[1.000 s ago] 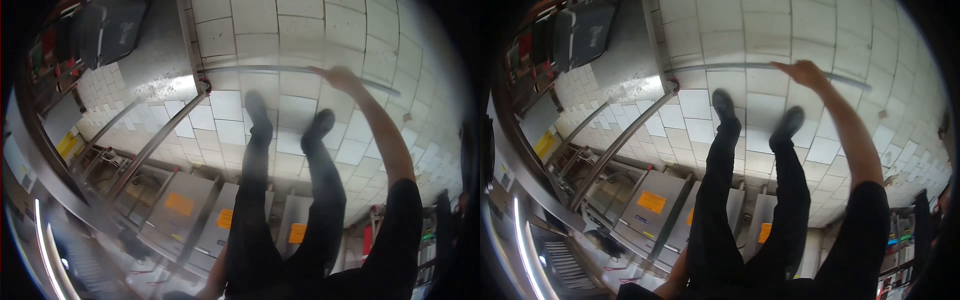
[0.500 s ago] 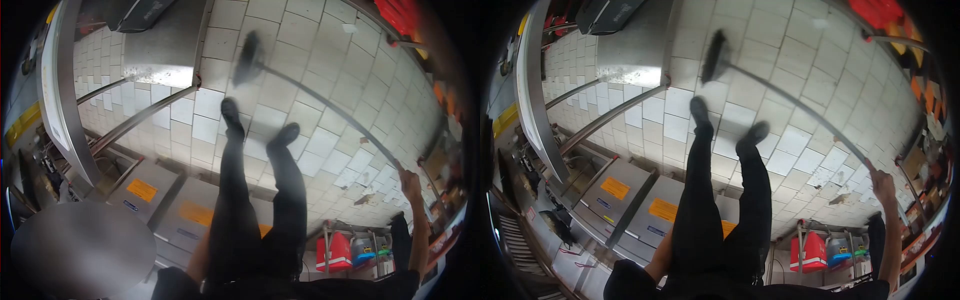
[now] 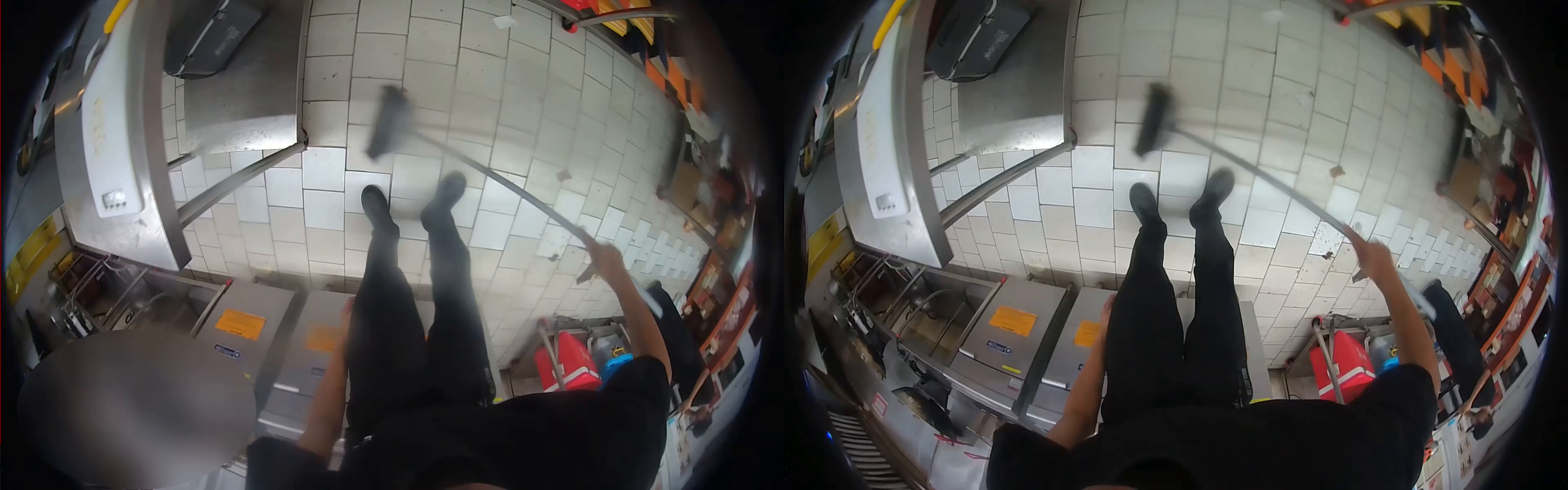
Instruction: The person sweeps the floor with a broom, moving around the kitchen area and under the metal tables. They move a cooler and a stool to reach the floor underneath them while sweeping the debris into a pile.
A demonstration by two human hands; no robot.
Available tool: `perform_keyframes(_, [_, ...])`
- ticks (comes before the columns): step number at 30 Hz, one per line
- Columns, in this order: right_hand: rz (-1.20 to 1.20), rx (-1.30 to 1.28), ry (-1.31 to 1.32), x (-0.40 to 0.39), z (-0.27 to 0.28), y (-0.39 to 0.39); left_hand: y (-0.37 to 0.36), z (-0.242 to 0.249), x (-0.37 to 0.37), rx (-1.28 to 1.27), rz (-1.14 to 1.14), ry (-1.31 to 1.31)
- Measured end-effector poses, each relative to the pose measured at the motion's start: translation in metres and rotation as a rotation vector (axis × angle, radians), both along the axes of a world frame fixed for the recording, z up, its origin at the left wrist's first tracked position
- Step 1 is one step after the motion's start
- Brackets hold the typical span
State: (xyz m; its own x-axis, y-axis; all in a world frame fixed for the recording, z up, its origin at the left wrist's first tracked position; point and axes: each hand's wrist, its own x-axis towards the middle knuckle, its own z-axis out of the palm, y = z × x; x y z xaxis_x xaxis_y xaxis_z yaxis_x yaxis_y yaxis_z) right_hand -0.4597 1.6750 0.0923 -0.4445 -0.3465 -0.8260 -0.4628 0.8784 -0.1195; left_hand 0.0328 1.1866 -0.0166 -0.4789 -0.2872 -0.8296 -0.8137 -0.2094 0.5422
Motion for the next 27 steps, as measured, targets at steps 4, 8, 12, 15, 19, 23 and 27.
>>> perform_keyframes(4, [0.01,0.335,0.182,0.067,0.13,0.097,-0.035,-0.01,0.016,-0.067,-0.142,-0.191])
perform_keyframes(8, [-0.021,0.4,0.243,0.112,0.2,0.138,-0.059,-0.029,0.037,0.06,-0.091,-0.2])
perform_keyframes(12, [-0.216,0.167,0.274,0.145,0.274,0.091,-0.081,0.004,0.001,0.167,0.08,-0.297])
perform_keyframes(15, [-0.183,0.182,0.151,0.161,0.255,0.049,-0.098,0.033,-0.014,0.188,0.011,-0.282])
perform_keyframes(19, [-0.296,0.039,0.006,0.198,0.093,-0.037,-0.111,0.042,-0.022,0.151,-0.066,-0.237])
perform_keyframes(23, [-0.265,-0.247,0.111,0.205,-0.012,-0.145,-0.119,0.08,-0.058,0.063,-0.126,-0.251])
perform_keyframes(27, [-0.264,-0.113,0.1,0.224,-0.025,-0.096,-0.125,0.118,-0.09,-0.05,-0.133,-0.076])
